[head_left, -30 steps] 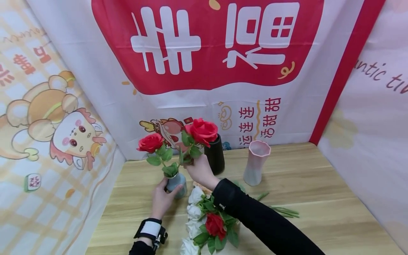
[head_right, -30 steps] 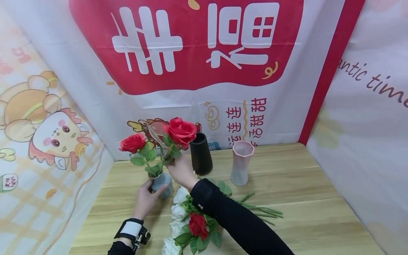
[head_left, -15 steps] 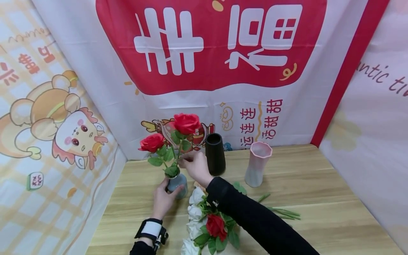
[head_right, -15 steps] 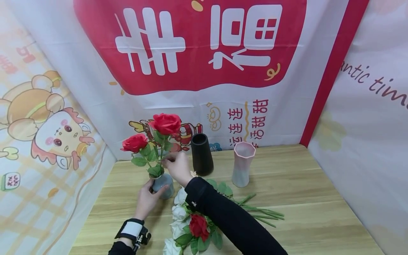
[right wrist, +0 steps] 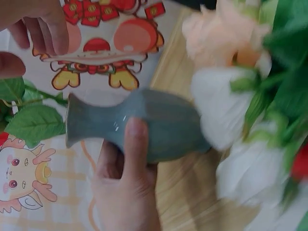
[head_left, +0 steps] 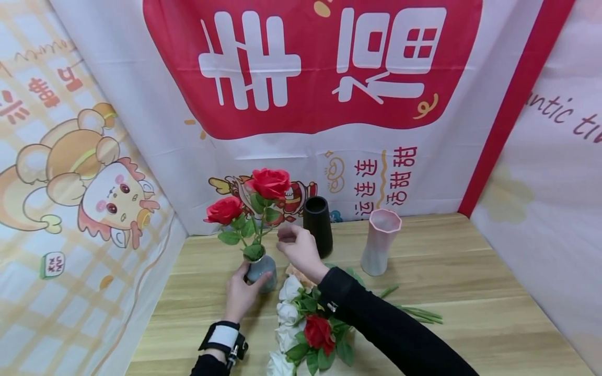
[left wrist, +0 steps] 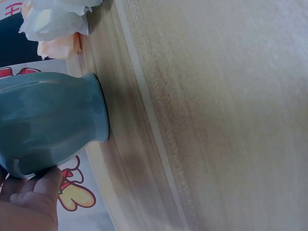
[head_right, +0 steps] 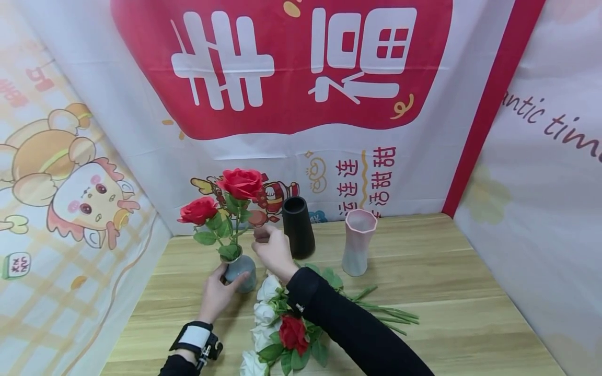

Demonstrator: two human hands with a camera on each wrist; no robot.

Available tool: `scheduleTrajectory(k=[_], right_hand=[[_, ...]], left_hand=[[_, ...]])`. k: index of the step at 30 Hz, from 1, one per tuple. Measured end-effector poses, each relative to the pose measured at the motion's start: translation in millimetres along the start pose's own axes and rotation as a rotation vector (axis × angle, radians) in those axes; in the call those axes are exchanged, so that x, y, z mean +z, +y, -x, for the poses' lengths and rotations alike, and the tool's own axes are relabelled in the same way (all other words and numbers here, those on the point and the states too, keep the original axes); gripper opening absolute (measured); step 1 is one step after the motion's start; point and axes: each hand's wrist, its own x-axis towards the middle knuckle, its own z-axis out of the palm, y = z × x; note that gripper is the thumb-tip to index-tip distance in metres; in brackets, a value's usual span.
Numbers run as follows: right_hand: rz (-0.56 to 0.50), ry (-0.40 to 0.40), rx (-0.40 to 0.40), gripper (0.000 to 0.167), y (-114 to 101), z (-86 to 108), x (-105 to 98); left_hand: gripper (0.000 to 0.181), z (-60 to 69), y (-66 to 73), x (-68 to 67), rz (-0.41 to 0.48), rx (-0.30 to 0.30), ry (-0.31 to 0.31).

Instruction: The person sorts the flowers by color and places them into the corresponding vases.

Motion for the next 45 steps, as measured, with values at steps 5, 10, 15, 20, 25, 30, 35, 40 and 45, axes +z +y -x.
scheduleTrajectory(k=[5,10,15,20,25,30,35,40,45], right_hand=[[0.109,-0.083,-0.070,0.011,10,10.7,-26],[0.186,-0.200,-0.089,0.008,18,18.0,-49],[0.266,-0.289,-0.082,0.007,25,26.1,-68],[0.394,-0.370,-0.159,0.006,35,40.4,-96],[0.504,-0.397,-0.256,0.004,55,58.3,-128],[0.523,-0.384,-0.271,0.010,75,74.5,-151],[0.596,-0.400,-0.292,0.008,85,95.6,-163],[0.751,-0.439,-0.321,0.006,95,113.3,-162],[0.881,-0.457,-0.358,0.011,104,125.8,-159]], left_hand=[[0.066,-1.6,-2.1,0.6,0.008,-0.004,-0.018],[0.069,-3.5,-3.7,0.1,0.017,-0.001,-0.019],[0.067,-2.1,-1.5,-0.3,0.025,0.011,-0.023],[0.068,-2.1,0.9,1.7,0.019,0.009,-0.033],[0.065,-3.8,1.2,1.7,0.057,0.001,-0.038],[0.059,-4.1,-0.1,-1.0,0.054,0.015,-0.011],[0.060,-3.1,0.5,-1.3,0.043,0.004,-0.028],[0.059,-2.2,2.4,-1.8,0.047,-0.003,-0.029],[0.059,-0.3,2.0,-1.9,0.038,0.004,-0.029]])
